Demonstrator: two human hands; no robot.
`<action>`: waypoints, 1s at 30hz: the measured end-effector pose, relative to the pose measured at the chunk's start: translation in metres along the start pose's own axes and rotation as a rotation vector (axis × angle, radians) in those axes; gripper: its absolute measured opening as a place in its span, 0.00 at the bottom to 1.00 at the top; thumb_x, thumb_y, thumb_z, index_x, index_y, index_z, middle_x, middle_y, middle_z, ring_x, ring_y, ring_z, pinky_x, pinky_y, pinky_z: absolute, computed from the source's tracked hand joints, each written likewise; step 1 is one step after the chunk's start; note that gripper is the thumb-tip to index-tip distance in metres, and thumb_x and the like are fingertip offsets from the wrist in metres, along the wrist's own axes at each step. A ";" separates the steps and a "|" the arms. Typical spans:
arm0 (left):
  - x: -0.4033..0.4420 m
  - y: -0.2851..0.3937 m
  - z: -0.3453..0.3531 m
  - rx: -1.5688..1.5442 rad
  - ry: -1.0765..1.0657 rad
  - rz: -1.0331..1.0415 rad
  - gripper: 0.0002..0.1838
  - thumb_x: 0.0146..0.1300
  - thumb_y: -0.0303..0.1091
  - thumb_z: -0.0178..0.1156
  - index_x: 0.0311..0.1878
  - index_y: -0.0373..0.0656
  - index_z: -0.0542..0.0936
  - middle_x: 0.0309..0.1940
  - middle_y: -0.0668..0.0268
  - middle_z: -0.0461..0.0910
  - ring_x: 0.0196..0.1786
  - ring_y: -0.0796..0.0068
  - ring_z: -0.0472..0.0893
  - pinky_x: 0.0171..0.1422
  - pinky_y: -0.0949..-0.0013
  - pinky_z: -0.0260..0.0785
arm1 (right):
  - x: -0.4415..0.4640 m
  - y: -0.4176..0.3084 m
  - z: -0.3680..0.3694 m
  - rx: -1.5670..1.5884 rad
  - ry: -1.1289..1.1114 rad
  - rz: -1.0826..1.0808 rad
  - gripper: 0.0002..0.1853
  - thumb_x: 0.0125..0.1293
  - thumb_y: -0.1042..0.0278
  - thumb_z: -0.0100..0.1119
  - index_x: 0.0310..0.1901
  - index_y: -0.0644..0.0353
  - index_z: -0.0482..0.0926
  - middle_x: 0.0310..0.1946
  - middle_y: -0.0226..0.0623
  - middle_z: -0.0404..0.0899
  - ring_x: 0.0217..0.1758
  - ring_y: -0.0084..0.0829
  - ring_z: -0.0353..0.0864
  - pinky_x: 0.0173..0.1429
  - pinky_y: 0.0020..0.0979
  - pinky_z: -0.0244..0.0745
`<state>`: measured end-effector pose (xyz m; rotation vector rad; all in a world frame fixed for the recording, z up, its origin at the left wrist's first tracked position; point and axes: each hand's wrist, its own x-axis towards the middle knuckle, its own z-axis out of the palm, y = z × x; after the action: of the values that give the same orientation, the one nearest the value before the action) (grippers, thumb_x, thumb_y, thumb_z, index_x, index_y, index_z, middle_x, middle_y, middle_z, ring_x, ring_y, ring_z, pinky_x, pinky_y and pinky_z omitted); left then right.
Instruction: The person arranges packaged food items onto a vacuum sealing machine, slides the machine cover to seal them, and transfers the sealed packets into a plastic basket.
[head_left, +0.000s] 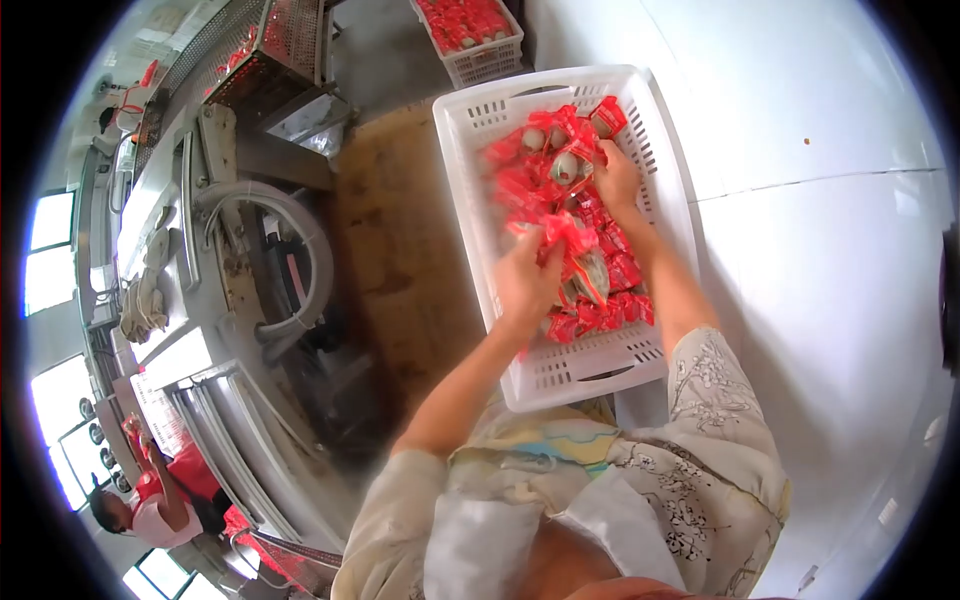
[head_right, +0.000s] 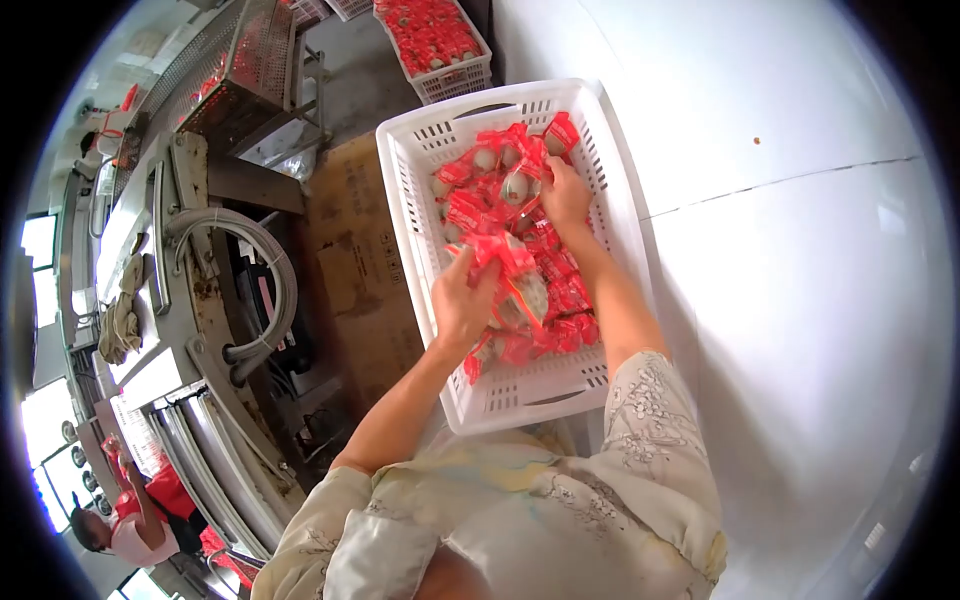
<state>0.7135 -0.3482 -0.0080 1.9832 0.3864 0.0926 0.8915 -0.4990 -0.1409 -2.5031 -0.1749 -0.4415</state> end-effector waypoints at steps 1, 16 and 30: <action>-0.006 0.002 -0.001 -0.060 -0.004 0.014 0.08 0.60 0.33 0.62 0.41 0.42 0.78 0.25 0.54 0.77 0.25 0.60 0.77 0.32 0.63 0.67 | 0.004 -0.008 -0.008 0.022 0.078 -0.075 0.11 0.59 0.66 0.58 0.44 0.51 0.78 0.36 0.40 0.82 0.35 0.47 0.81 0.39 0.44 0.74; -0.040 0.024 -0.050 -0.736 0.052 0.097 0.07 0.64 0.25 0.59 0.45 0.38 0.77 0.26 0.68 0.78 0.30 0.86 0.73 0.34 0.76 0.67 | -0.014 -0.081 -0.150 0.136 0.133 -0.442 0.10 0.57 0.78 0.59 0.42 0.61 0.79 0.37 0.46 0.82 0.38 0.45 0.82 0.43 0.36 0.77; -0.259 -0.100 -0.372 -0.888 1.098 0.223 0.09 0.65 0.24 0.58 0.48 0.39 0.79 0.34 0.73 0.80 0.36 0.87 0.76 0.42 0.78 0.70 | -0.158 -0.425 -0.079 0.718 -0.562 -0.885 0.12 0.62 0.84 0.55 0.47 0.62 0.78 0.38 0.32 0.81 0.36 0.20 0.78 0.42 0.23 0.75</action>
<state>0.3586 -0.0667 0.0919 0.9269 0.6548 1.2887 0.6279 -0.1998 0.0894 -1.6562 -1.4090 0.0355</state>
